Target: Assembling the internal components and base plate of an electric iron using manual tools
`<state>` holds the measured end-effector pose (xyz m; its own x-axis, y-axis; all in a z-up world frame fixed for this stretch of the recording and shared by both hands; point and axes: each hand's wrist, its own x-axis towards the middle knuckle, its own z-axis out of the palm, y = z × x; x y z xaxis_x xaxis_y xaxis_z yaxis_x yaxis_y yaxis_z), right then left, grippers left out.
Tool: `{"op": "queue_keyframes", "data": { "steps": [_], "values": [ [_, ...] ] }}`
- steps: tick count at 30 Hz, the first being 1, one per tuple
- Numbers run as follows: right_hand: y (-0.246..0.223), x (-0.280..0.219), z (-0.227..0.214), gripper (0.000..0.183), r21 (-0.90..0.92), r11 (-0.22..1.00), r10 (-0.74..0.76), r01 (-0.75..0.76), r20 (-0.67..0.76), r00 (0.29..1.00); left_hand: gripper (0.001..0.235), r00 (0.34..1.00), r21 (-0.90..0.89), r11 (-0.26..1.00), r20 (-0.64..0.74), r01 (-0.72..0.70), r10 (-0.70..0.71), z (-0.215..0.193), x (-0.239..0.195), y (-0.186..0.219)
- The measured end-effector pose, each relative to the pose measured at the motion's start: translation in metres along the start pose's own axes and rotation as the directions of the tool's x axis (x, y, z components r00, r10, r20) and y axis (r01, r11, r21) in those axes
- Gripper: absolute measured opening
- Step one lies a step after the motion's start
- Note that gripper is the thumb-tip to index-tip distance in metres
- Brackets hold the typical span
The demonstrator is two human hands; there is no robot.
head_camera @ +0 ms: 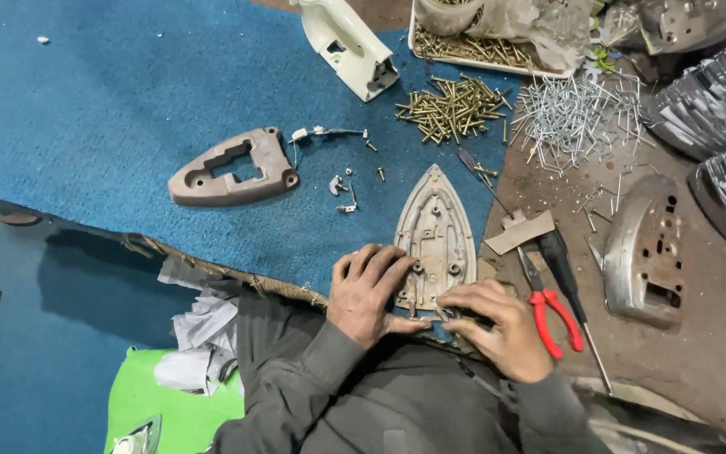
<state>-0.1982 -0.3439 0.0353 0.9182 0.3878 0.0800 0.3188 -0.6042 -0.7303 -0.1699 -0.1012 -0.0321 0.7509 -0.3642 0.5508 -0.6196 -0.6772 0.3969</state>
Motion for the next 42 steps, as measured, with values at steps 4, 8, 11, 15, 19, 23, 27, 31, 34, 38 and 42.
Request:
{"op": "queue_keyframes", "data": {
  "steps": [4, 8, 11, 15, 19, 23, 27, 31, 34, 38, 42],
  "values": [
    [0.000, -0.009, 0.027, 0.023, -0.010, 0.992, -0.122, 0.123, -0.219, 0.968, 0.091, 1.000, -0.004, 1.000, 0.017, 0.009, -0.009, 0.003, -0.004, -0.001],
    [0.002, -0.008, 0.046, 0.016, 0.043, 0.997, -0.048, 0.065, -0.308, 0.950, 0.091, 1.000, -0.021, 1.000, 0.024, 0.010, -0.009, 0.002, -0.001, 0.002],
    [-0.003, 0.002, 0.053, 0.024, -0.007, 0.993, 0.110, -0.120, -0.353, 0.929, 0.089, 1.000, -0.008, 1.000, -0.002, 0.011, -0.011, -0.002, 0.002, 0.004],
    [-0.006, 0.011, 0.053, 0.030, -0.062, 0.965, 0.223, -0.256, -0.330, 0.918, 0.088, 1.000, -0.003, 1.000, -0.008, 0.011, -0.011, 0.001, -0.001, 0.003],
    [-0.009, 0.004, 0.032, 0.024, 0.165, 0.911, 0.402, -0.377, -0.161, 0.902, 0.091, 1.000, -0.015, 1.000, -0.011, 0.007, -0.008, -0.001, -0.001, 0.004],
    [-0.014, -0.010, 0.018, 0.046, 0.228, 0.904, 0.400, -0.362, -0.146, 0.905, 0.092, 1.000, -0.035, 0.999, 0.003, 0.022, -0.022, -0.003, -0.006, 0.011],
    [-0.017, -0.008, 0.025, 0.030, 0.293, 0.840, 0.513, -0.457, -0.151, 0.845, 0.089, 0.996, -0.113, 0.990, 0.055, 0.082, -0.077, 0.001, -0.011, 0.018],
    [0.005, 0.011, 0.021, 0.042, 0.495, 0.634, 0.704, -0.594, -0.052, 0.708, 0.098, 0.981, -0.128, 0.986, 0.177, 0.108, -0.084, 0.001, -0.011, 0.015],
    [0.030, 0.015, 0.019, 0.038, 0.501, 0.637, 0.657, -0.585, 0.044, 0.753, 0.093, 0.976, -0.148, 0.982, 0.197, 0.120, -0.090, -0.004, -0.006, 0.017],
    [0.015, 0.013, 0.012, 0.036, 0.419, 0.631, 0.694, -0.653, 0.070, 0.716, 0.089, 0.974, -0.138, 0.983, 0.209, 0.118, -0.088, -0.010, -0.005, 0.021],
    [0.033, 0.002, 0.010, 0.026, 0.571, 0.663, 0.561, -0.484, 0.049, 0.827, 0.071, 0.966, -0.190, 0.977, 0.217, -0.097, 0.139, -0.007, -0.006, 0.017]
  ]
}}
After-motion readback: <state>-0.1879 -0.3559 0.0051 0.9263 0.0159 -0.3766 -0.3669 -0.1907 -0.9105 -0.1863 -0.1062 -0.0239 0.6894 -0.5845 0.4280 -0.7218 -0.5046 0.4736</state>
